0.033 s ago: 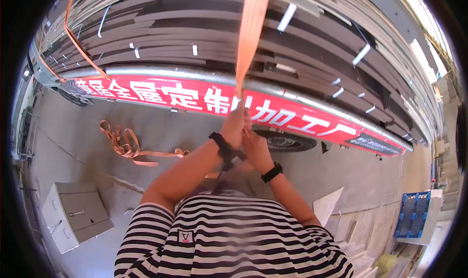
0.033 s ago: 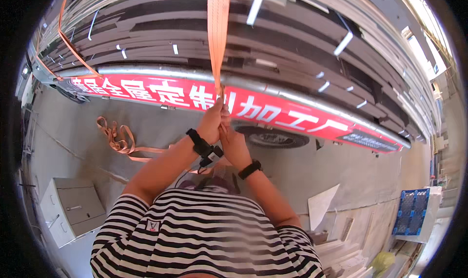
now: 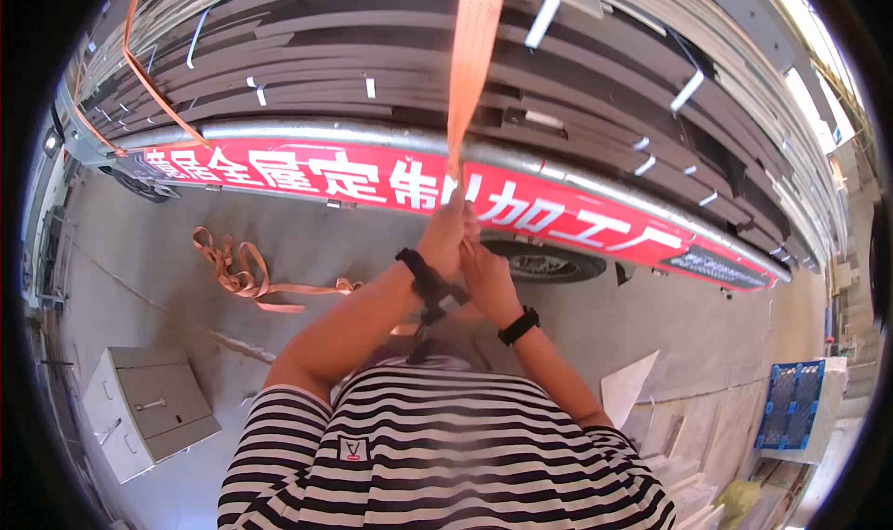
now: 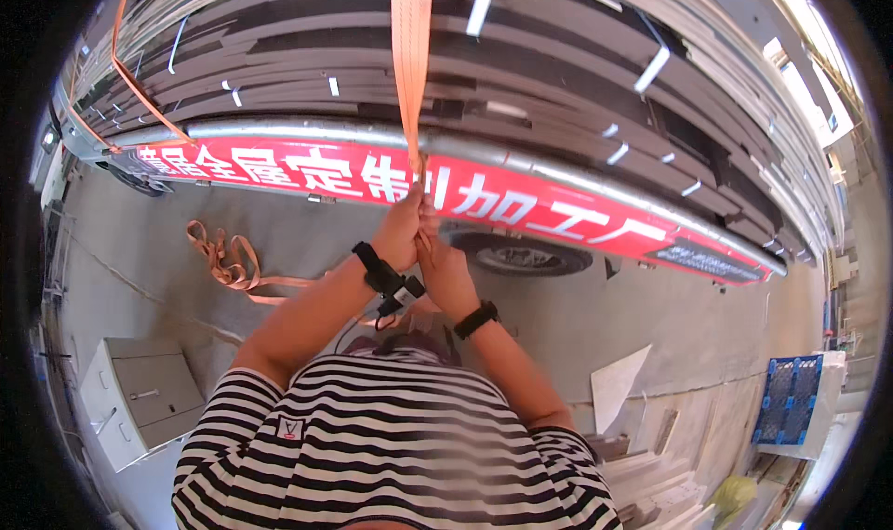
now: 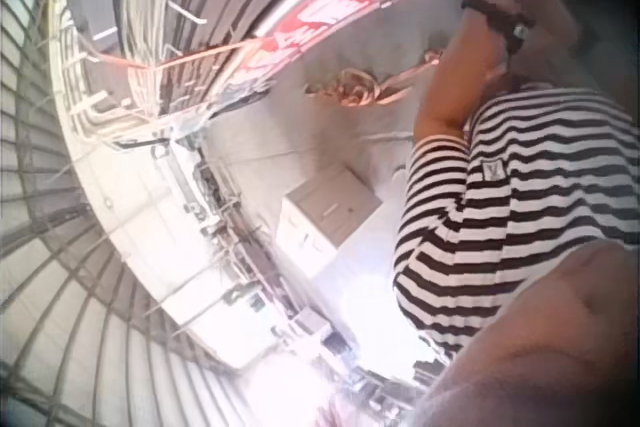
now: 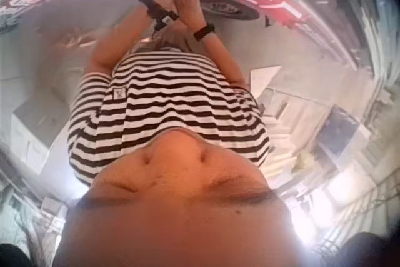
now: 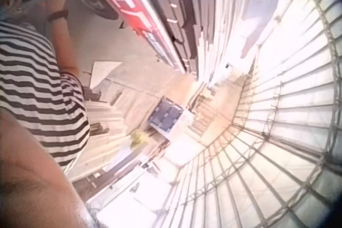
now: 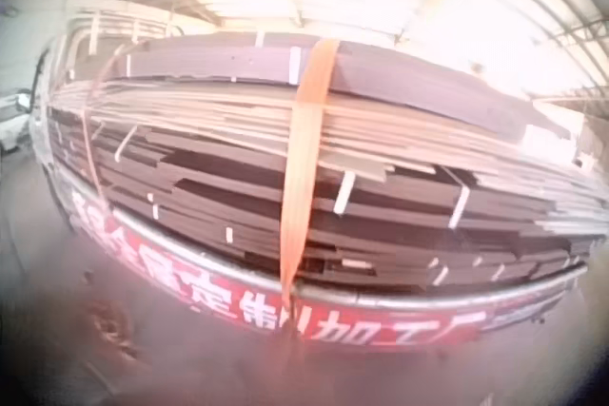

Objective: Securing a stack of wooden boards on the back of a truck using straps.

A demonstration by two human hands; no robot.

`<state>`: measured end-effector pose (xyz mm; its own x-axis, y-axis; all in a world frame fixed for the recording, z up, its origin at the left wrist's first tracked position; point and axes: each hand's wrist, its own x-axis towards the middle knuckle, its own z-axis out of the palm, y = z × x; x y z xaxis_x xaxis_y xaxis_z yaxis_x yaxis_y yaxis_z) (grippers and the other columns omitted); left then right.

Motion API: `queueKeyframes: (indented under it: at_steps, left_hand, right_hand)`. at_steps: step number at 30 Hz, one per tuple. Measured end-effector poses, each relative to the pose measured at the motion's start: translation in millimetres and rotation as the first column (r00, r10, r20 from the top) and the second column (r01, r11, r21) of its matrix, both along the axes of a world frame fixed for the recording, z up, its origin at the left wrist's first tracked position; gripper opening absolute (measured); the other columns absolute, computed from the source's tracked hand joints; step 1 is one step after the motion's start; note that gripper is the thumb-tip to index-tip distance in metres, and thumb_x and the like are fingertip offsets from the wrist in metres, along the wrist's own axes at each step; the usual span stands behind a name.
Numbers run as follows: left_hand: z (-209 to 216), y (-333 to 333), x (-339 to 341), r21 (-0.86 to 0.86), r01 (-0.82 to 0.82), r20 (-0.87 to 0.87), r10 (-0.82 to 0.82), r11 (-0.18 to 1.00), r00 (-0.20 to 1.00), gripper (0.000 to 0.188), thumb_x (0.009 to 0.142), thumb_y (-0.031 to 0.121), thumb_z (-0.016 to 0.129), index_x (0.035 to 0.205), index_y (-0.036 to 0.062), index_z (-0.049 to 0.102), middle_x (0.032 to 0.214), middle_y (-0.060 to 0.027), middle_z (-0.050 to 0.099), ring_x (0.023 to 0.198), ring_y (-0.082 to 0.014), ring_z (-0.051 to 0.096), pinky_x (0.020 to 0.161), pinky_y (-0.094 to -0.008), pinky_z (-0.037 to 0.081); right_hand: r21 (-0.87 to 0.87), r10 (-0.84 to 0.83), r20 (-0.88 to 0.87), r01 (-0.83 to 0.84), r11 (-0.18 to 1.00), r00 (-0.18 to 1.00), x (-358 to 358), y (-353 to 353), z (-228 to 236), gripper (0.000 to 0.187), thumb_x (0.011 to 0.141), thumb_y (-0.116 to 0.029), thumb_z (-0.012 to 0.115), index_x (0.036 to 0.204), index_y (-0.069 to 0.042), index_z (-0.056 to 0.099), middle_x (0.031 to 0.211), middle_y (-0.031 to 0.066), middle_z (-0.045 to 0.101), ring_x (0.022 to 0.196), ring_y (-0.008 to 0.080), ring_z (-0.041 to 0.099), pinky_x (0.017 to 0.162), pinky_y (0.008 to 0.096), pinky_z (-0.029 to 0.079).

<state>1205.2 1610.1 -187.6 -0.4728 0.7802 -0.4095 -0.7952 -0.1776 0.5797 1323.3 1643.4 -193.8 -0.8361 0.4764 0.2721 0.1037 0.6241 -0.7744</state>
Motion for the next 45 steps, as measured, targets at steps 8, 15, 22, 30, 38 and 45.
queueKeyframes:
  at_steps: [8,15,22,30,38,45]
  left_hand:
    - [-12.1,-29.6,-30.2,0.262,0.244,0.015,-0.257,0.934,0.966,0.025,0.095,0.03,0.05,0.076,0.0149,0.046,0.061,0.007,0.035,0.052,-0.0042,0.034,0.047,-0.0204,0.029]
    - [10.5,5.9,-3.9,0.345,0.169,0.178,-0.241,0.923,0.954,0.028,0.096,0.03,0.048,0.075,0.0121,0.047,0.062,0.0061,0.04,0.056,-0.0058,0.04,0.058,-0.0197,0.037]
    - [2.8,81.8,77.8,0.487,0.084,0.385,-0.3,0.87,0.873,0.01,0.095,0.012,0.047,0.088,0.0053,0.05,0.078,-0.0013,0.052,0.074,-0.0123,0.053,0.071,-0.0249,0.046]
    - [-37.7,226.8,262.3,0.293,0.391,-0.027,-0.401,0.873,0.916,0.022,0.098,0.023,0.04,0.098,0.0021,0.049,0.105,-0.0137,0.056,0.101,-0.0265,0.056,0.093,-0.0413,0.045]
    - [-27.4,292.8,294.8,0.004,0.389,0.103,-0.387,0.921,0.916,0.033,0.098,0.034,0.04,0.099,0.0031,0.052,0.099,-0.0151,0.057,0.092,-0.0271,0.06,0.09,-0.0449,0.047]
    - [-72.4,357.7,252.0,-0.186,0.408,-0.071,-0.427,0.894,0.902,0.023,0.094,0.032,0.052,0.096,0.0101,0.057,0.078,-0.0001,0.06,0.074,-0.012,0.06,0.077,-0.0386,0.053]
  right_hand:
    - [0.17,-0.049,0.206,0.014,0.985,0.977,74.2,20.9,-72.9,0.019,0.088,-0.021,0.054,0.097,-0.004,0.056,0.074,0.0171,0.058,0.072,0.0345,0.06,0.061,0.0407,0.047]
    - [-0.074,-0.653,0.235,0.684,0.726,0.72,365.7,204.2,68.7,0.021,0.075,0.003,0.055,0.093,-0.005,0.06,0.088,0.0006,0.06,0.082,0.0124,0.058,0.071,0.0277,0.049]
    - [0.349,-0.758,0.162,0.682,0.643,0.631,494.2,272.3,157.4,0.018,0.076,-0.008,0.061,0.094,-0.004,0.059,0.082,0.0066,0.061,0.077,0.0179,0.061,0.067,0.0304,0.049]
    - [-0.15,-0.029,0.216,0.062,0.987,0.976,360.1,307.3,19.0,0.097,0.071,-0.031,0.077,0.143,-0.003,0.019,0.143,0.0214,0.029,0.133,0.0313,0.028,0.108,0.0403,0.026]
    - [-0.57,0.353,0.01,-0.285,0.771,0.936,354.7,381.5,-133.8,0.059,0.079,-0.016,0.069,0.131,-0.005,0.042,0.103,0.004,0.062,0.081,0.0142,0.06,0.072,0.0304,0.05]
    - [-0.016,-0.349,0.21,0.36,0.933,0.913,357.7,471.6,-63.6,0.019,0.08,-0.022,0.06,0.089,-0.006,0.066,0.07,0.0073,0.065,0.06,0.0188,0.061,0.058,0.0348,0.05]
